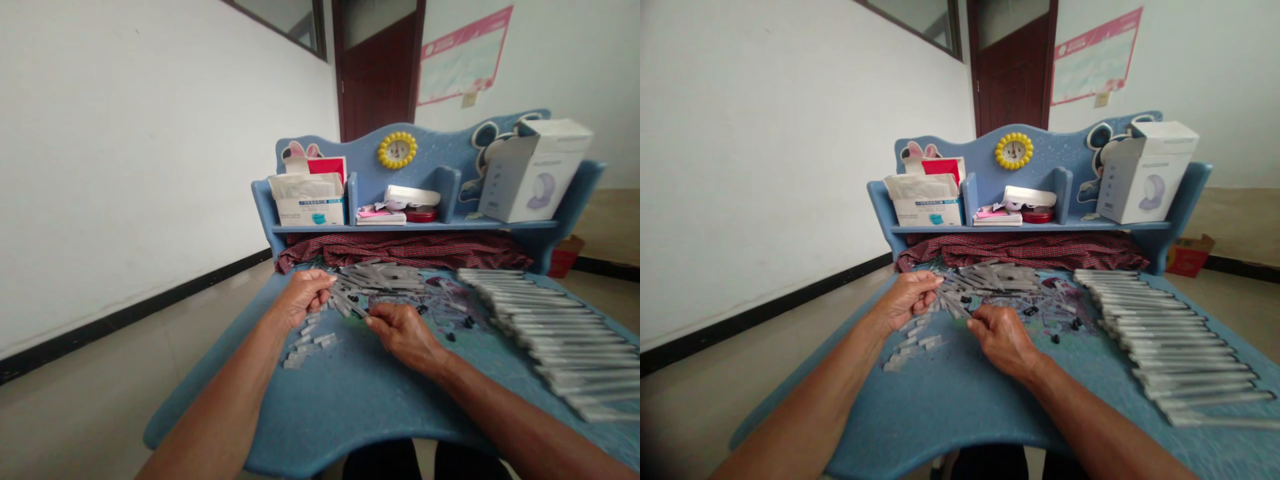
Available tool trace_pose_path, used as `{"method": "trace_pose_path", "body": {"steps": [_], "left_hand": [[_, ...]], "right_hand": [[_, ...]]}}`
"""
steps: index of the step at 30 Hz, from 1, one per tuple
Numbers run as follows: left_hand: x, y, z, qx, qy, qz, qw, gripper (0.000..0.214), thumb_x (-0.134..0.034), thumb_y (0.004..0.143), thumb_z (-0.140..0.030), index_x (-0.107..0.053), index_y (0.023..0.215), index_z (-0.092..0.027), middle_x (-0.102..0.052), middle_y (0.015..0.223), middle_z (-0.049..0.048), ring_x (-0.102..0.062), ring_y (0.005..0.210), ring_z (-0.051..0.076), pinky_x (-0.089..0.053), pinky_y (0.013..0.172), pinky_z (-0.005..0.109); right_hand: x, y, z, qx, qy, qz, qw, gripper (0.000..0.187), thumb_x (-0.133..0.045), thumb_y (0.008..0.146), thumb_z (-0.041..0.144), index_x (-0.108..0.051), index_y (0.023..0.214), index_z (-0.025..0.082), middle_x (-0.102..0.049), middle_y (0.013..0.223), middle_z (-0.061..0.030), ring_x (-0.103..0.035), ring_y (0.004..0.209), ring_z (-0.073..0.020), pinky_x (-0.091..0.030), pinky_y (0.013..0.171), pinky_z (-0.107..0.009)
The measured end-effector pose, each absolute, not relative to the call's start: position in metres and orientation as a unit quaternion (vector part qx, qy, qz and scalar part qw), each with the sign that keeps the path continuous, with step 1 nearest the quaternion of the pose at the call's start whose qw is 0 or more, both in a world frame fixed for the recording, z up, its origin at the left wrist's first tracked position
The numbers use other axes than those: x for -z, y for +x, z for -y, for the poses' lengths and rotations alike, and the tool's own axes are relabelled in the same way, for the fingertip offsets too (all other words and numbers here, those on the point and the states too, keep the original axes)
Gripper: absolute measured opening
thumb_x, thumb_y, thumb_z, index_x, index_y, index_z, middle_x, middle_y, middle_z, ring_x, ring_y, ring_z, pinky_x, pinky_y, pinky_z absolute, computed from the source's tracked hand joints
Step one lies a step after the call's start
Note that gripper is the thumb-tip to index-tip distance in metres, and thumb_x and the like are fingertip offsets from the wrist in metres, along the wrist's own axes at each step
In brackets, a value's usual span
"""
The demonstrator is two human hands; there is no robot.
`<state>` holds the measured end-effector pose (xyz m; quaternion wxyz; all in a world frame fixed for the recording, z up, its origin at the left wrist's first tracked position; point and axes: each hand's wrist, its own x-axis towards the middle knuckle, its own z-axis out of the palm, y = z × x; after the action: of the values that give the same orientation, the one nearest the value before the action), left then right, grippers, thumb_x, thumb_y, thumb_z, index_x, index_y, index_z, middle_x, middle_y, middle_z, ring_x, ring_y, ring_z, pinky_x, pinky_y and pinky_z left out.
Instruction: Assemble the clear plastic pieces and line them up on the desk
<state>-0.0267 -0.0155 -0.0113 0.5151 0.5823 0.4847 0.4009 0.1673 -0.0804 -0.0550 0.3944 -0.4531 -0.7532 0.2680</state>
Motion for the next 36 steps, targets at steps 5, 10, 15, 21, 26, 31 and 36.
{"method": "trace_pose_path", "body": {"steps": [5,10,15,21,26,31,36], "left_hand": [[0.013,-0.024,0.016,-0.387,0.573,-0.491,0.529,0.024,-0.063,0.065,-0.031,-0.046,0.06,-0.015,-0.047,0.038,-0.0041,-0.03,0.026,0.003,-0.017,0.029,0.014],[0.012,-0.018,0.018,-0.397,0.558,-0.489,0.541,0.024,-0.062,0.066,-0.03,-0.044,0.06,-0.016,-0.046,0.037,-0.0048,-0.029,0.025,0.003,-0.018,0.029,0.014],[0.011,-0.015,0.021,-0.408,0.556,-0.485,0.538,0.023,-0.062,0.066,-0.03,-0.045,0.06,-0.016,-0.046,0.037,-0.0052,-0.031,0.025,0.003,-0.02,0.029,0.014],[0.012,-0.013,0.019,-0.428,0.553,-0.475,0.533,0.022,-0.063,0.065,-0.03,-0.046,0.062,-0.016,-0.046,0.038,-0.0052,-0.03,0.024,0.003,-0.02,0.028,0.015],[0.011,-0.014,0.018,-0.474,0.543,-0.459,0.519,0.025,-0.058,0.069,-0.038,-0.05,0.065,-0.015,-0.045,0.036,-0.0049,-0.029,0.024,0.003,-0.018,0.029,0.015],[0.012,-0.016,0.019,-0.486,0.513,-0.443,0.552,0.03,-0.059,0.069,-0.043,-0.054,0.072,-0.014,-0.045,0.036,-0.0049,-0.028,0.025,0.003,-0.017,0.03,0.015],[0.017,-0.016,0.017,-0.495,0.496,-0.438,0.563,0.03,-0.062,0.066,-0.043,-0.052,0.069,-0.014,-0.044,0.038,-0.0056,-0.028,0.027,0.002,-0.016,0.032,0.014]], "right_hand": [[0.058,0.166,0.083,-0.173,-0.493,0.768,0.369,0.021,-0.043,0.082,0.027,-0.055,0.067,0.018,-0.047,0.054,0.002,-0.046,0.053,-0.0102,-0.031,0.053,-0.021],[0.058,0.165,0.084,-0.128,-0.517,0.768,0.355,0.022,-0.042,0.083,0.027,-0.055,0.067,0.018,-0.05,0.053,0.0003,-0.048,0.052,-0.0109,-0.031,0.054,-0.021],[0.057,0.165,0.085,-0.089,-0.537,0.768,0.338,0.023,-0.041,0.084,0.028,-0.056,0.07,0.018,-0.056,0.057,-0.0022,-0.052,0.055,-0.0125,-0.031,0.054,-0.021],[0.055,0.164,0.084,-0.046,-0.548,0.775,0.311,0.026,-0.038,0.086,0.03,-0.058,0.073,0.018,-0.061,0.059,-0.0037,-0.055,0.056,-0.0135,-0.03,0.053,-0.022],[0.055,0.161,0.083,0.012,-0.54,0.783,0.31,0.026,-0.036,0.087,0.031,-0.057,0.078,0.019,-0.064,0.06,-0.0039,-0.058,0.055,-0.0146,-0.026,0.052,-0.024],[0.057,0.157,0.087,0.063,-0.518,0.793,0.315,0.024,-0.037,0.087,0.029,-0.056,0.077,0.017,-0.066,0.063,-0.004,-0.058,0.052,-0.0148,-0.022,0.05,-0.027],[0.063,0.157,0.086,0.106,-0.51,0.792,0.317,0.022,-0.037,0.086,0.026,-0.055,0.076,0.018,-0.065,0.063,-0.0033,-0.058,0.052,-0.0151,-0.02,0.049,-0.028]]}}
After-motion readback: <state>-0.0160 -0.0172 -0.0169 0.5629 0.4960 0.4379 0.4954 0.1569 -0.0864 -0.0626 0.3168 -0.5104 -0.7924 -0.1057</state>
